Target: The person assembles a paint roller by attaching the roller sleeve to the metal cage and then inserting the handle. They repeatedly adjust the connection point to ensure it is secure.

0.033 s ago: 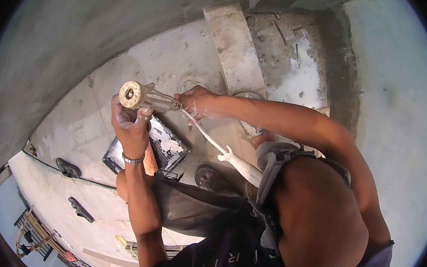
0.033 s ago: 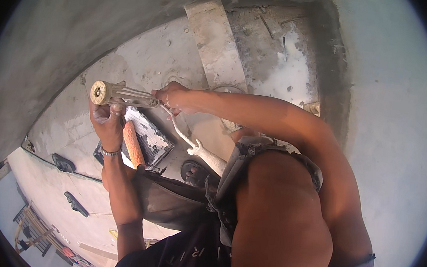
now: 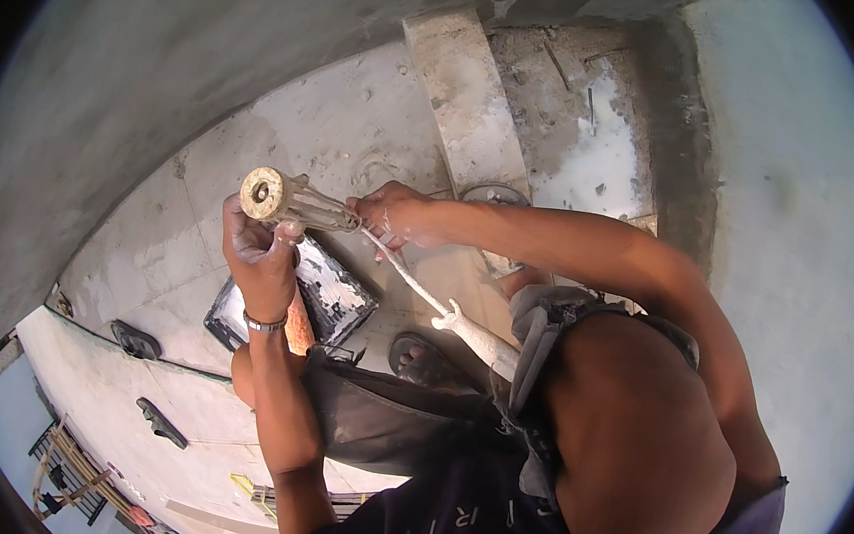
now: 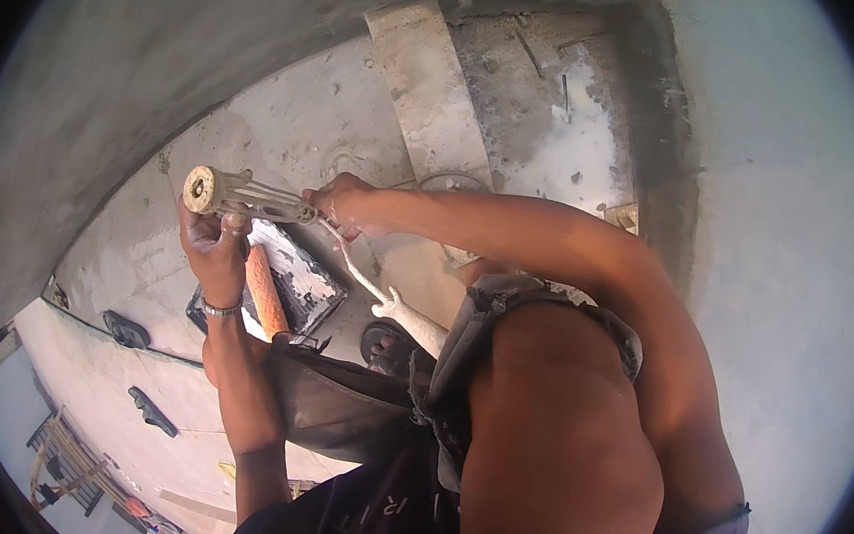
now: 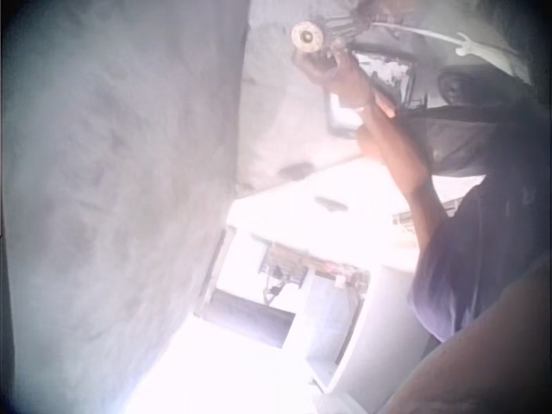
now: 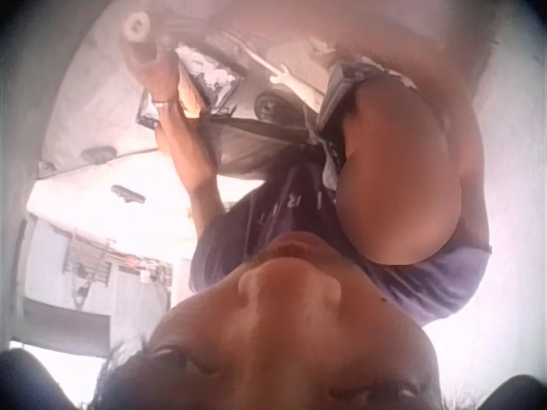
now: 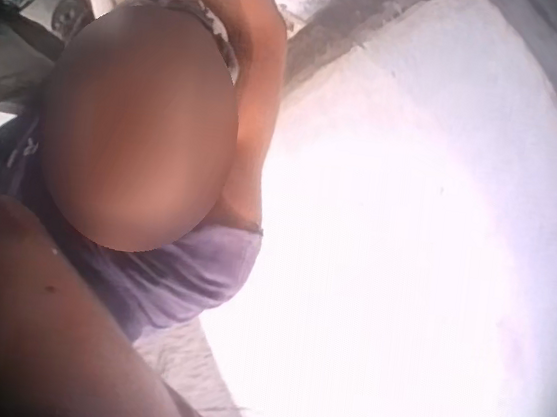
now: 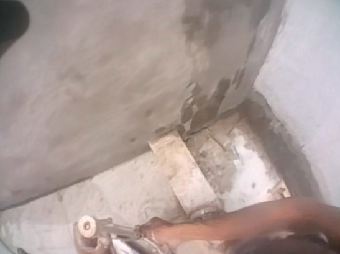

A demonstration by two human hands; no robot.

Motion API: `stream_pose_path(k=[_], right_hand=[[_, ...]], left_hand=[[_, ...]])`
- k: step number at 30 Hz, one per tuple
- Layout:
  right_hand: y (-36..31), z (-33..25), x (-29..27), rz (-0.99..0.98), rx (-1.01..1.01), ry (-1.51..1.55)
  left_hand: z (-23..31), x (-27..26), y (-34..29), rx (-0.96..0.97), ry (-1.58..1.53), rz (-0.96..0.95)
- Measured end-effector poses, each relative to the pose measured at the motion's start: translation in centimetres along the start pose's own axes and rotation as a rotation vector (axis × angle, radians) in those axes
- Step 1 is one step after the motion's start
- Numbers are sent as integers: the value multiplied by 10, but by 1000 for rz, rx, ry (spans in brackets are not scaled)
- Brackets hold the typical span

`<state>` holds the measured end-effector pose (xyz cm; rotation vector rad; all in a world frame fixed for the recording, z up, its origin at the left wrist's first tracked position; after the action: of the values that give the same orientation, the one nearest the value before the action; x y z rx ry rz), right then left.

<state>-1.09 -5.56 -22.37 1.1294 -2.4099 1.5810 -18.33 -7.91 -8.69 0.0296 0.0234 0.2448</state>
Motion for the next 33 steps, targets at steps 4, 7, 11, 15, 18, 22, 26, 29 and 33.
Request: stream_pose_path(k=[4,7,11,15,18,22,26,29,33], right_hand=[[2,12,-22,105,10,-56],[5,-32,-23,155,-123,-124],[6,-118,-16,97,-348,-527],[14,-156,-21,43,-347,-610],[29,-158,-33,61,-319,-680],[61,-121,-54,37,-207,-855],[81,-27,-75,-39,-170,-855],[66,6,-69,20,-58,-864],[83,40,-67,63,-125,-898]], left_hand=[[-15,11,-6,-142,80,-49],[-10,-23,-8,-135,141,5],[26,-23,16,159,176,257],[37,3,39,216,165,419],[23,21,36,173,174,400],[-12,43,3,32,234,302],[-40,61,-50,-158,342,273],[-57,56,-80,-228,233,313],[-41,50,-98,-69,385,249]])
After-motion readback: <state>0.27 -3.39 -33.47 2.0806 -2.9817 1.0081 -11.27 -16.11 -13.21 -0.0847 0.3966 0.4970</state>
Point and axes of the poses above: each hand's wrist, its own y-axis towards the middle knuckle, its own x-axis out of the palm, z = x × y, the point moved 6 cm from there along y, towards the middle knuckle, and after that the axes turned 1 degree about x, right-handed, at the moved point
